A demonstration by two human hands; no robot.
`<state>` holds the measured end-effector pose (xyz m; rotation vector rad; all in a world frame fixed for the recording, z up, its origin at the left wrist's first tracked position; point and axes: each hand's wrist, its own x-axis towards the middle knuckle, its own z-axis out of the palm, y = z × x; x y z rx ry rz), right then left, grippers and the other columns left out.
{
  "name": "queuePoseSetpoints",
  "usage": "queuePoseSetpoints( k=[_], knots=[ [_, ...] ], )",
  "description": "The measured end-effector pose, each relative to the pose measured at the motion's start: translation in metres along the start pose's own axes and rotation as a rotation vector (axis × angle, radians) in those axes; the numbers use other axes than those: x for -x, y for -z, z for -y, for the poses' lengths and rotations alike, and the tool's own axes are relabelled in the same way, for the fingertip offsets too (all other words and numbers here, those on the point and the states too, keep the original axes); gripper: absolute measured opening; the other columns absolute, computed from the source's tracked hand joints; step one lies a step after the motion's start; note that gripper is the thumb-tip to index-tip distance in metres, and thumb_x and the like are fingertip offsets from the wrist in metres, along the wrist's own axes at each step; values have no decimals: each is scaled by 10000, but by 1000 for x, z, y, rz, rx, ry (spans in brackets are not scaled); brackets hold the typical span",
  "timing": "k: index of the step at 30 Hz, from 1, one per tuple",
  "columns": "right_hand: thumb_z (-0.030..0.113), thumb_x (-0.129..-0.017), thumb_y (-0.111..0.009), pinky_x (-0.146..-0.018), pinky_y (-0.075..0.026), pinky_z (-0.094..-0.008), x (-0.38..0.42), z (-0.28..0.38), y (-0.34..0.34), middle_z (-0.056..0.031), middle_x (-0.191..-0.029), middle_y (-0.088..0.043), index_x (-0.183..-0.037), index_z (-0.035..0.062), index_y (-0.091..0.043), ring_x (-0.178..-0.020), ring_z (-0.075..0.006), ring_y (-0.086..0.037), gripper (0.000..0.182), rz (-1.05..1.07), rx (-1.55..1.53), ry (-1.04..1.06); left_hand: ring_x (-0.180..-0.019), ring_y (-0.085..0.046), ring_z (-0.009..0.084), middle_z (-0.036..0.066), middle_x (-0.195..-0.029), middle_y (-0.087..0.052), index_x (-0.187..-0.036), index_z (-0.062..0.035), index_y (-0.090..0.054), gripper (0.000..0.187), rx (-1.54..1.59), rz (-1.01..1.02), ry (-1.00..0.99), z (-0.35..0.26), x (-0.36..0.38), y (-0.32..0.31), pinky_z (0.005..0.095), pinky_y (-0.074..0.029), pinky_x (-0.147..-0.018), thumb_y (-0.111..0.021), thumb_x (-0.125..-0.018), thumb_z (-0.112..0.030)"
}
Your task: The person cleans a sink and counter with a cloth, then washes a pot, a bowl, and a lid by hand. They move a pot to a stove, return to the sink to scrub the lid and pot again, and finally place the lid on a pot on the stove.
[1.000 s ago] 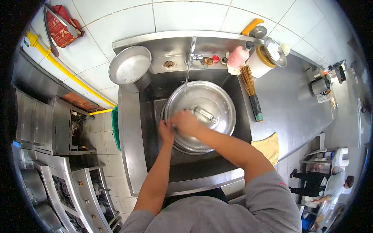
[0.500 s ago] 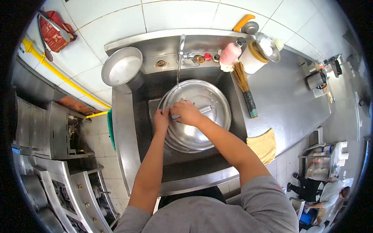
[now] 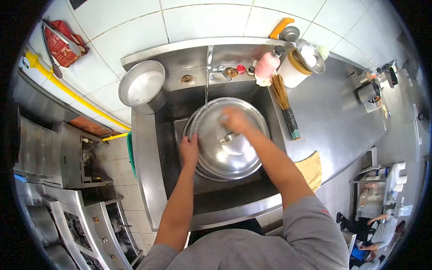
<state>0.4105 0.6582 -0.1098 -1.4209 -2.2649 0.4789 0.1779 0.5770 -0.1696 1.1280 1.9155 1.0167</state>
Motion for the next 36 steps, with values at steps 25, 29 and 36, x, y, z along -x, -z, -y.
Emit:
queuePoseSetpoints(
  k=[25,29,36],
  knots=[
    [261,-802,-689,-875,-505,-488,-36,4,-28,-159,-1051,-629,-1067,70,-626,-1039,-358,-606,333,-198,282,-187,-786,-579,424,254,-809,-610,-836,52,-553,422,46,-15,33,-8,3,9,461,-450,-735,-643,-911,-354],
    [249,-827,-660,-873,-506,-489,-57,-14,-11,-143,-1062,-616,-1072,87,-626,-1012,-341,-615,296,-91,414,-527,-770,-576,433,257,-805,-612,-843,47,-566,445,126,-48,-8,-3,8,-1,476,-447,-732,-612,-929,-387],
    [269,-786,-711,-853,-499,-476,-24,75,-47,-137,-1071,-643,-1019,109,-635,-1007,-346,-607,293,186,272,92,-846,-594,451,290,-917,-634,-968,56,-619,524,132,-56,17,7,2,-2,483,-445,-760,-405,-1024,-419]
  ],
)
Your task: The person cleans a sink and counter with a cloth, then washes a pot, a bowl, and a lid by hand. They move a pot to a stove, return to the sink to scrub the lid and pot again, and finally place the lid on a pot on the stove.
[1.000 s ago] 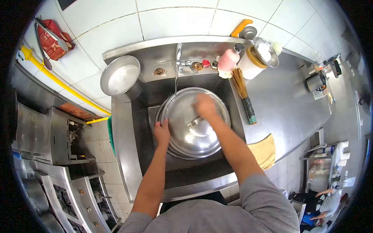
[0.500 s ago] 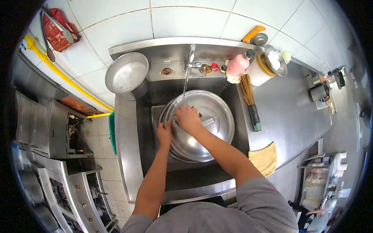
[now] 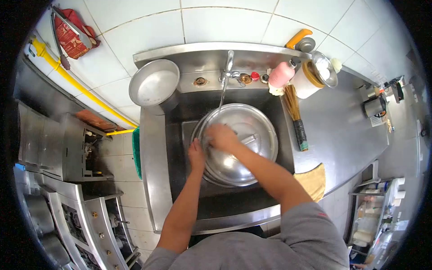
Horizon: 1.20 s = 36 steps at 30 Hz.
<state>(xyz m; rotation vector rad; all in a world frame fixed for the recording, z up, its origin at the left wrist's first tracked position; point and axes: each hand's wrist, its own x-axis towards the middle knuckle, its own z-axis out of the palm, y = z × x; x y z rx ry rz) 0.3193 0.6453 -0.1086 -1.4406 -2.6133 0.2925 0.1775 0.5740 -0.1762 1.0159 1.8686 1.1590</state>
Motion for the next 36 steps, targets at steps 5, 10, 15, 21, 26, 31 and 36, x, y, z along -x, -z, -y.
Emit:
queuePoseSetpoints(
  k=[5,10,15,21,26,31,36],
  knots=[
    [239,-834,-659,-858,-466,-532,-39,-69,30,-147,-1014,-679,-986,67,-592,-1022,-362,-618,240,-269,14,-622,-854,-594,447,302,-938,-632,-992,72,-618,524,-17,-60,-83,-7,18,3,462,-441,-773,-364,-1043,-384],
    [186,-819,-590,-787,-466,-468,-33,19,-2,-125,-898,-657,-917,83,-581,-929,-342,-618,143,-124,235,-230,-945,-576,481,314,-985,-619,-1026,73,-598,504,-6,11,-19,12,20,-2,493,-442,-819,-376,-1035,-379],
    [156,-739,-653,-778,-435,-468,43,58,-15,-77,-873,-598,-967,90,-604,-927,-319,-567,242,-280,8,255,-872,-578,453,304,-937,-616,-986,79,-588,492,471,-64,102,53,7,-11,481,-436,-800,-412,-1028,-379],
    [186,-740,-699,-787,-456,-467,-27,-28,16,-108,-924,-616,-907,122,-624,-980,-283,-587,194,-336,-73,-201,-781,-542,325,215,-840,-603,-936,60,-598,488,90,34,90,14,26,8,418,-430,-751,-436,-1026,-393],
    [193,-820,-609,-803,-467,-472,-41,-6,-3,-125,-999,-621,-955,92,-599,-928,-314,-621,169,-207,189,-529,-694,-553,344,220,-717,-569,-895,61,-595,467,194,-96,9,4,35,0,439,-437,-701,-455,-1023,-366],
    [171,-764,-655,-839,-461,-459,27,75,-12,-119,-986,-633,-941,98,-622,-997,-297,-597,195,-219,-29,131,-661,-468,229,135,-709,-578,-814,42,-574,478,1075,-128,469,-14,30,15,401,-424,-675,-482,-1022,-378],
    [241,-695,-791,-877,-460,-479,5,-27,12,-130,-1034,-625,-975,84,-640,-1003,-340,-586,355,-407,-217,-217,-724,-534,230,104,-791,-603,-850,15,-561,447,370,-19,275,25,61,10,380,-458,-726,-505,-1012,-397]
  ],
)
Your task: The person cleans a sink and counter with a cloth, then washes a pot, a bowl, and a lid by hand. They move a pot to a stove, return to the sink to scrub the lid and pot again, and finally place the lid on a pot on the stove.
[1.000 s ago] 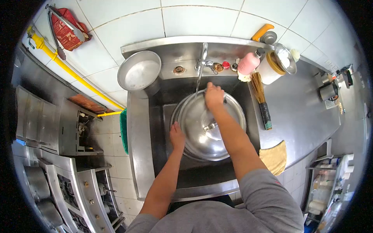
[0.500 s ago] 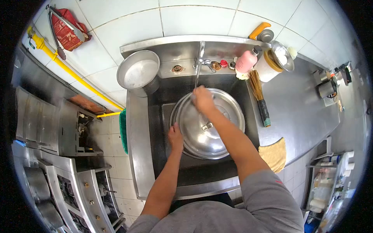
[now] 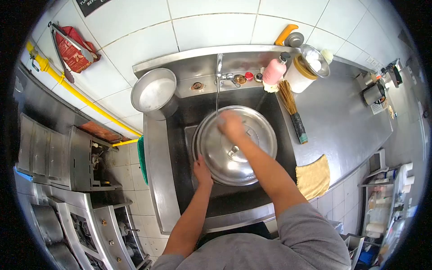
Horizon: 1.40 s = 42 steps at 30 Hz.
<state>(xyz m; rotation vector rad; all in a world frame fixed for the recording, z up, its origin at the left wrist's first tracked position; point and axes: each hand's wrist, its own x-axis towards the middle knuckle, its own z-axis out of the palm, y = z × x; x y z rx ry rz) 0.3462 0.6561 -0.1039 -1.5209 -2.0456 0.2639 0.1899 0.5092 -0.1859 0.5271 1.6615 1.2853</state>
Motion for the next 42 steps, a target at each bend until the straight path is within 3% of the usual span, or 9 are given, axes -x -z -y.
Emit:
queuePoseSetpoints(
  k=[5,7,12,18,22,26,34,36,42],
  knots=[
    [293,-744,-761,-921,-445,-487,-10,-20,23,-150,-1080,-604,-967,65,-653,-1056,-346,-565,337,-56,163,-424,-789,-571,216,89,-866,-614,-923,8,-587,465,81,289,383,-10,48,17,363,-479,-764,-495,-1007,-441],
    [275,-725,-755,-935,-433,-493,4,-3,11,-123,-1080,-598,-993,74,-664,-1087,-344,-552,347,69,32,-63,-839,-587,212,102,-914,-637,-1043,19,-615,537,34,45,104,-11,15,1,348,-478,-799,-451,-1011,-492],
    [180,-765,-637,-853,-440,-463,48,63,-5,-101,-1041,-595,-998,93,-679,-1046,-304,-563,253,303,165,458,-948,-598,212,135,-1037,-657,-1092,56,-625,627,365,255,175,-43,-46,-24,343,-463,-843,-409,-1013,-527],
    [187,-774,-683,-834,-482,-461,-6,-7,-4,-157,-1025,-621,-950,78,-659,-975,-327,-612,208,10,253,-39,-656,-461,178,43,-688,-541,-759,8,-609,539,-361,67,-101,-27,-34,-20,364,-412,-624,-557,-962,-489],
    [233,-818,-732,-844,-506,-451,-7,-81,37,-166,-1081,-601,-1040,53,-585,-988,-354,-618,322,-67,145,-614,-619,-443,183,30,-649,-525,-722,7,-583,484,-239,11,-134,-29,-24,-21,357,-401,-593,-615,-945,-422],
    [185,-806,-705,-814,-501,-457,-5,-27,11,-181,-1030,-602,-1028,41,-583,-941,-340,-624,291,-142,187,-272,-660,-472,194,85,-673,-564,-782,27,-632,550,-216,20,-213,-30,-22,-23,382,-423,-657,-511,-986,-469],
    [171,-737,-667,-826,-475,-467,27,52,-11,-145,-979,-625,-927,62,-630,-949,-333,-625,222,320,15,365,-788,-477,198,99,-871,-581,-893,18,-632,561,447,44,102,-36,-24,-19,365,-425,-732,-458,-1001,-504],
    [193,-743,-725,-854,-483,-457,-9,-1,-26,-155,-998,-633,-961,55,-627,-975,-356,-616,276,125,112,120,-634,-413,156,37,-659,-514,-696,-3,-543,529,-84,-2,-12,-43,-18,-14,350,-385,-592,-574,-967,-456],
    [282,-760,-779,-865,-483,-439,-9,-97,17,-153,-1052,-623,-996,74,-611,-1021,-366,-591,356,-115,17,-496,-621,-341,134,4,-629,-402,-635,-39,-417,535,32,-60,-48,-16,-18,-13,341,-332,-548,-649,-929,-421]
  ],
)
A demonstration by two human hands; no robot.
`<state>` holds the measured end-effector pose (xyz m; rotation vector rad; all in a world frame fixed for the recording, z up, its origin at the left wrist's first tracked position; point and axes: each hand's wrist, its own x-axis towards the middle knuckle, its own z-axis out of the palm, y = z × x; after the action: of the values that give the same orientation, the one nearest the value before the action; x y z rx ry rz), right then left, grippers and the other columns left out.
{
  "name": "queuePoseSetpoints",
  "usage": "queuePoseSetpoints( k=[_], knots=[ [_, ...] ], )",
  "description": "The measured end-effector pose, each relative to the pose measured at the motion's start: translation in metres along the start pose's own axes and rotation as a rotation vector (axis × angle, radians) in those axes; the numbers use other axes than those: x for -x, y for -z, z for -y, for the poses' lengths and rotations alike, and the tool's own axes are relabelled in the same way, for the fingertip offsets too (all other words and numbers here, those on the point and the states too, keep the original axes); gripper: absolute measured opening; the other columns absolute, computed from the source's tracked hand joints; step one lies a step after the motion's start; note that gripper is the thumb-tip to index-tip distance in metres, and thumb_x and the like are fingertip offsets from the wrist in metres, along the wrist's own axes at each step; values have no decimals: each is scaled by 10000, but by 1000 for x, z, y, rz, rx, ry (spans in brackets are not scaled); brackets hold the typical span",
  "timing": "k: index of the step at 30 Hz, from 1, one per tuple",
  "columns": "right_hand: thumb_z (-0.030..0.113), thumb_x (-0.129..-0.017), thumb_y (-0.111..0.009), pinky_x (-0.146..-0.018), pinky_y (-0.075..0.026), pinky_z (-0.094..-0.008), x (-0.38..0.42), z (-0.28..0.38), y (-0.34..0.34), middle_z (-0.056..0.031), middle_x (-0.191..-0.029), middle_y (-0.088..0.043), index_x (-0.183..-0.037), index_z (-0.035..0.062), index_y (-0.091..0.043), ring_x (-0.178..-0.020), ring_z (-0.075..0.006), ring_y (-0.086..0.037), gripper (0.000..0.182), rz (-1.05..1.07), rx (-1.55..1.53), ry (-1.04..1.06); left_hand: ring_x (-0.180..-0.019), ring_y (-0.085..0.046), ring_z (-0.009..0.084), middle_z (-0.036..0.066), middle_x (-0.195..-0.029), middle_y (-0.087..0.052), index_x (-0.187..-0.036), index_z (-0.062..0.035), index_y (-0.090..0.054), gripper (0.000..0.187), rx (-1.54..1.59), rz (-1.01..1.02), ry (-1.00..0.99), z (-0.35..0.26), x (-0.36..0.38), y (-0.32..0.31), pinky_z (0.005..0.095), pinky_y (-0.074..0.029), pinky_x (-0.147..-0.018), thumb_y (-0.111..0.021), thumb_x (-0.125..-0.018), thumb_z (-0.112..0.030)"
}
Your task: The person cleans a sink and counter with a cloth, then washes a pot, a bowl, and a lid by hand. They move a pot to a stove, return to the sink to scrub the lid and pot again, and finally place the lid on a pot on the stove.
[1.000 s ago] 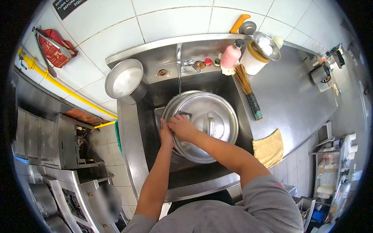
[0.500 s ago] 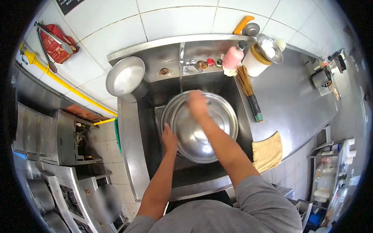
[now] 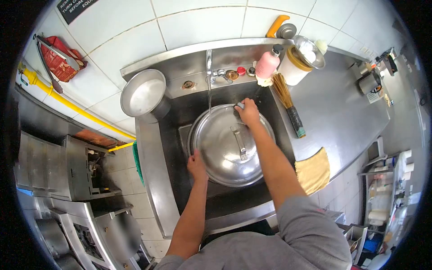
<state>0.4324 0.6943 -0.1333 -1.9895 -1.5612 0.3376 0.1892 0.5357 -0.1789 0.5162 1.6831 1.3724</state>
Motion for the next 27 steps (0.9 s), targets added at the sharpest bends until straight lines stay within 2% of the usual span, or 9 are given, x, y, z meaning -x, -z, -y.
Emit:
queuePoseSetpoints(
  k=[4,6,8,11,14,18,24,26,27],
  knots=[
    [263,-714,-807,-901,-477,-426,31,40,-20,-139,-1061,-628,-953,73,-636,-1058,-338,-584,350,55,-78,365,-618,-342,135,5,-626,-393,-632,-41,-403,526,-59,-16,-7,-2,-1,4,337,-332,-548,-678,-908,-395],
    [229,-672,-823,-932,-470,-428,58,73,-20,-136,-1093,-630,-969,81,-659,-1067,-334,-586,370,201,-69,492,-627,-346,131,2,-638,-390,-635,-47,-391,512,-126,78,9,-3,-20,3,334,-328,-548,-696,-889,-370],
    [254,-668,-831,-903,-475,-445,74,92,-9,-149,-1046,-616,-947,88,-660,-1029,-344,-592,367,572,11,741,-629,-357,145,17,-638,-405,-642,-32,-403,503,-146,120,29,-21,-25,4,342,-342,-558,-698,-883,-362],
    [230,-683,-826,-916,-471,-423,14,20,-4,-152,-1072,-631,-965,77,-659,-1031,-344,-591,362,72,-168,363,-633,-404,186,62,-644,-456,-669,3,-448,489,-258,116,-49,-20,-27,7,365,-380,-588,-702,-873,-362],
    [224,-756,-783,-904,-458,-451,33,12,28,-153,-1068,-621,-978,52,-630,-1034,-353,-575,320,36,61,153,-650,-472,249,129,-678,-529,-731,39,-514,476,-429,76,-209,6,-51,9,395,-422,-637,-702,-871,-376],
    [218,-769,-778,-905,-448,-453,94,5,47,-151,-1044,-614,-1037,57,-621,-1026,-366,-567,349,-31,-91,450,-701,-546,316,184,-755,-597,-846,48,-581,454,-426,117,-243,2,-53,8,417,-453,-696,-691,-877,-392],
    [195,-780,-773,-921,-443,-440,112,-49,65,-178,-1055,-605,-1116,49,-631,-1014,-361,-574,393,-310,-44,174,-772,-603,358,203,-824,-633,-931,47,-593,413,-495,162,-420,-18,-45,3,414,-471,-732,-674,-891,-356],
    [183,-772,-779,-926,-446,-434,61,-23,52,-178,-1098,-595,-1091,36,-641,-1062,-349,-562,377,-489,-363,-5,-782,-608,362,208,-837,-640,-945,51,-595,414,-553,175,-379,-30,-41,1,415,-472,-735,-672,-892,-352],
    [189,-768,-784,-930,-448,-426,44,4,51,-175,-1106,-593,-1086,36,-644,-1083,-347,-555,379,-441,-394,100,-791,-614,367,213,-850,-647,-959,55,-597,415,-608,192,-334,-34,-39,1,415,-473,-738,-671,-893,-349]
  ],
)
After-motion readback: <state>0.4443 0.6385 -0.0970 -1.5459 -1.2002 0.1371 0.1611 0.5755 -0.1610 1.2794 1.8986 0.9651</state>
